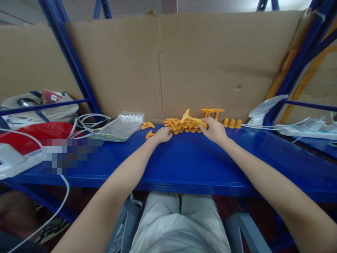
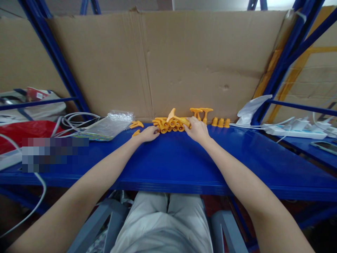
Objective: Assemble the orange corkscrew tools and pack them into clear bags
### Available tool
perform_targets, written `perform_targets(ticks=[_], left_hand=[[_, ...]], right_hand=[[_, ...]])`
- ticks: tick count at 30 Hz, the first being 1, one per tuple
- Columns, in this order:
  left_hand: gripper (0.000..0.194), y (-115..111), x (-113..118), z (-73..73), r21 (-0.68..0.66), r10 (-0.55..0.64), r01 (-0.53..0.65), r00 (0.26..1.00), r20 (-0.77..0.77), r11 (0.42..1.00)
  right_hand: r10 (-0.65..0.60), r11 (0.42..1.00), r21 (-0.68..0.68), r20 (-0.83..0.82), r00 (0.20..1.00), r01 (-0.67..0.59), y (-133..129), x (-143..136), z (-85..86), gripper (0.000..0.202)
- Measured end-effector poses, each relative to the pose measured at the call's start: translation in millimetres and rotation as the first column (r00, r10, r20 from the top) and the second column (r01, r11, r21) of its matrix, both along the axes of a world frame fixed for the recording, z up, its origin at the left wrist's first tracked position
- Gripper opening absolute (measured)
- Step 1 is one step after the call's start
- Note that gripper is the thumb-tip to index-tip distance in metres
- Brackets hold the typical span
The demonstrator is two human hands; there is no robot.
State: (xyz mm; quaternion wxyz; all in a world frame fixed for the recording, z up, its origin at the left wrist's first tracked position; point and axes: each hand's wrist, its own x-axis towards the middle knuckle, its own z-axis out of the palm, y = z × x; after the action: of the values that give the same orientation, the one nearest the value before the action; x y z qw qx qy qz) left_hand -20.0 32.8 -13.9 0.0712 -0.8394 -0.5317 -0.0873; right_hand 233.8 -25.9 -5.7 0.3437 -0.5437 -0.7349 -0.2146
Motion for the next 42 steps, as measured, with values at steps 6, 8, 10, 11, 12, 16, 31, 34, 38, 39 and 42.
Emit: perform_targets(ticks=[6,8,10,11,12,16,31,34,38,39,42], left_hand=[[0.038,2,-2,-5.6,-0.004,0.081,-0.081,0.997,-0.017,0.997],[0.04,1,-2,-6.2,-0.011,0.093,-0.093,0.996,-0.001,0.996],[0.04,-1,-1,-6.4,-0.016,0.096,-0.096,0.995,0.01,0.995],[0.04,-2,-1,-6.2,-0.017,0.098,-0.097,0.995,0.01,0.995],[0.041,-3,0,-5.9,-0.015,0.1,-0.1,0.995,0.009,0.995],[0.034,-6,2,-2.3,0.055,0.11,-0.11,0.994,0.001,0.992],[0.03,-2,8,-4.4,0.079,-0.025,0.022,0.999,0.042,0.997],[0.031,-4,11,-3.5,0.056,-0.075,0.073,0.997,0.037,0.996],[0.033,-6,12,-5.7,0.05,-0.069,0.066,0.997,0.044,0.997],[0.036,-6,12,-6.6,0.04,-0.052,0.05,0.998,0.048,0.998],[0.045,-5,11,-9.2,-0.006,-0.03,0.03,0.998,0.059,1.0]], right_hand=[[-0.005,1.0,0.005,0.0,1.0,0.005,1,1,-0.5,0.039],[0.003,1.0,0.022,-0.003,1.0,-0.003,1,1,-0.4,0.038],[0.003,1.0,0.028,-0.005,1.0,-0.003,0,1,-0.1,0.038],[-0.001,1.0,0.025,-0.006,1.0,0.001,0,1,0.2,0.038],[-0.007,1.0,0.02,-0.007,1.0,0.007,0,1,0.4,0.038],[-0.02,1.0,0.014,-0.013,1.0,0.021,1,1,1.2,0.037],[-0.015,1.0,-0.009,-0.302,0.953,0.012,10,4,7.8,0.035],[-0.043,0.996,-0.085,-0.386,0.922,0.011,9,1,13.3,0.03],[-0.098,0.98,-0.197,-0.45,0.887,0.008,12,-7,20.4,0.027],[-0.114,0.974,-0.228,-0.466,0.877,0.006,14,-9,21.8,0.029],[-0.145,0.949,-0.314,-0.496,0.856,-0.021,22,-17,26.1,0.033]])
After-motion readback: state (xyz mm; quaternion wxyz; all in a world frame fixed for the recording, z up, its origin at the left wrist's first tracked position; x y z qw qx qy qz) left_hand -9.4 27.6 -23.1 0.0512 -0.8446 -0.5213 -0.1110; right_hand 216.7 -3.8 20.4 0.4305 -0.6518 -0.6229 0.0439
